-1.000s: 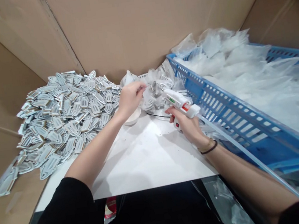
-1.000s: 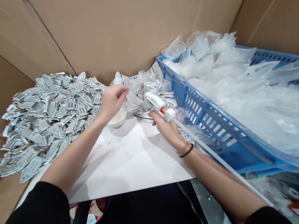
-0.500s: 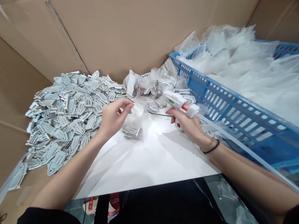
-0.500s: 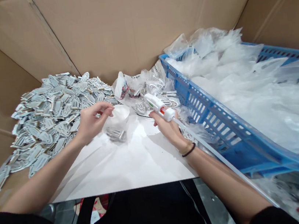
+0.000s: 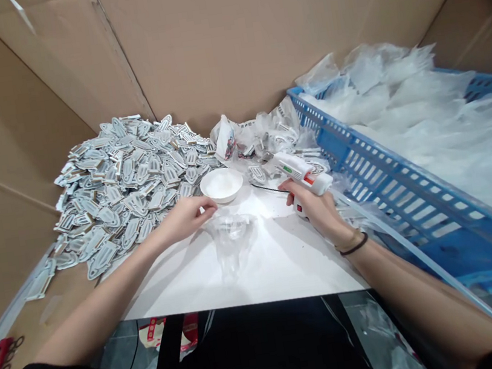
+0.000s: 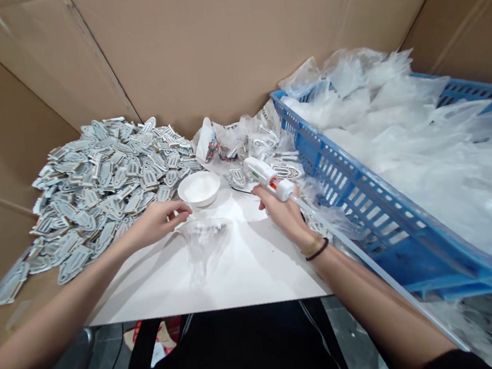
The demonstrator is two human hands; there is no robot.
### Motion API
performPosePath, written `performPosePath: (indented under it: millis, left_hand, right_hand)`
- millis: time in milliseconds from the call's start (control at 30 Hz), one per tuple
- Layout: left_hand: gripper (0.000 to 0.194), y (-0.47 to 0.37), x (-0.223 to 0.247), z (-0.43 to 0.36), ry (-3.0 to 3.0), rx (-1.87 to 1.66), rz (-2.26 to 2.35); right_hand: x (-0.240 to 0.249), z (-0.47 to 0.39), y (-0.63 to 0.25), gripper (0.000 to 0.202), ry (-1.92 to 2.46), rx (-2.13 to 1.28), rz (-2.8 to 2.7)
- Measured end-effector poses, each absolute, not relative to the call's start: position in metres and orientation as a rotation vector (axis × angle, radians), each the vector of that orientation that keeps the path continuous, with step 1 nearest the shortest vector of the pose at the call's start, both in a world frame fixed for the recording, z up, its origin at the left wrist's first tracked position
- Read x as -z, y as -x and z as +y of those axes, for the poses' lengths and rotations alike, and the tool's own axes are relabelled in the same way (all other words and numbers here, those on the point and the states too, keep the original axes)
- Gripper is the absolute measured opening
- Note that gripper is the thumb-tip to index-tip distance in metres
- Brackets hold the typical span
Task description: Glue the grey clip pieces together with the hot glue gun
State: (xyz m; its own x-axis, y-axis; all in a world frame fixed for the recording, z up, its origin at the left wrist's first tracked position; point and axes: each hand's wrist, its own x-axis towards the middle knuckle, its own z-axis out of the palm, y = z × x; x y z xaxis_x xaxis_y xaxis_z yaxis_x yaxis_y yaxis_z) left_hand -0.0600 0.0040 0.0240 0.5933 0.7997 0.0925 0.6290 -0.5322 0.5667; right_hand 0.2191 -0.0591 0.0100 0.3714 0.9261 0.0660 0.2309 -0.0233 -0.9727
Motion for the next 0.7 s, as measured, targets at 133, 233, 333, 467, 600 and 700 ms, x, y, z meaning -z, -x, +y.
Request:
performPosePath:
  millis: [133, 233, 333, 467, 600, 700]
  left_hand:
    - [0.024, 0.048, -0.011, -0.001, -2.381, -0.354, 1.011]
    - [0.023, 0.042, -0.006, -0.007, -2.258, -0.316, 1.001]
    - [0.025, 0.039, -0.006, -0.01, -2.142, -0.318, 1.02]
    - [0.027, 0.036, -0.016, -0.012, -2.182, -0.415, 1.063]
    - [0.027, 0.034, -0.031, -0.013, -2.266, -0.649, 1.07]
    - [0.024, 0.032, -0.038, -0.014, -2.322, -0.839, 1.05]
  right_hand:
    - [-0.008, -0.058, -0.22, 0.021, 1.536, -0.782, -1.108]
    - [-0.006, -0.058, -0.22, 0.02, 1.532, -0.787, -1.122]
    - [-0.005, -0.058, -0.22, 0.02, 1.547, -0.793, -1.124]
    - [-0.005, -0.059, -0.22, 0.023, 1.568, -0.805, -1.135]
    - [-0.004, -0.059, -0.221, 0.024, 1.555, -0.807, -1.158]
    - [-0.003, -0.058, -0.222, 0.023, 1.469, -0.829, -1.172]
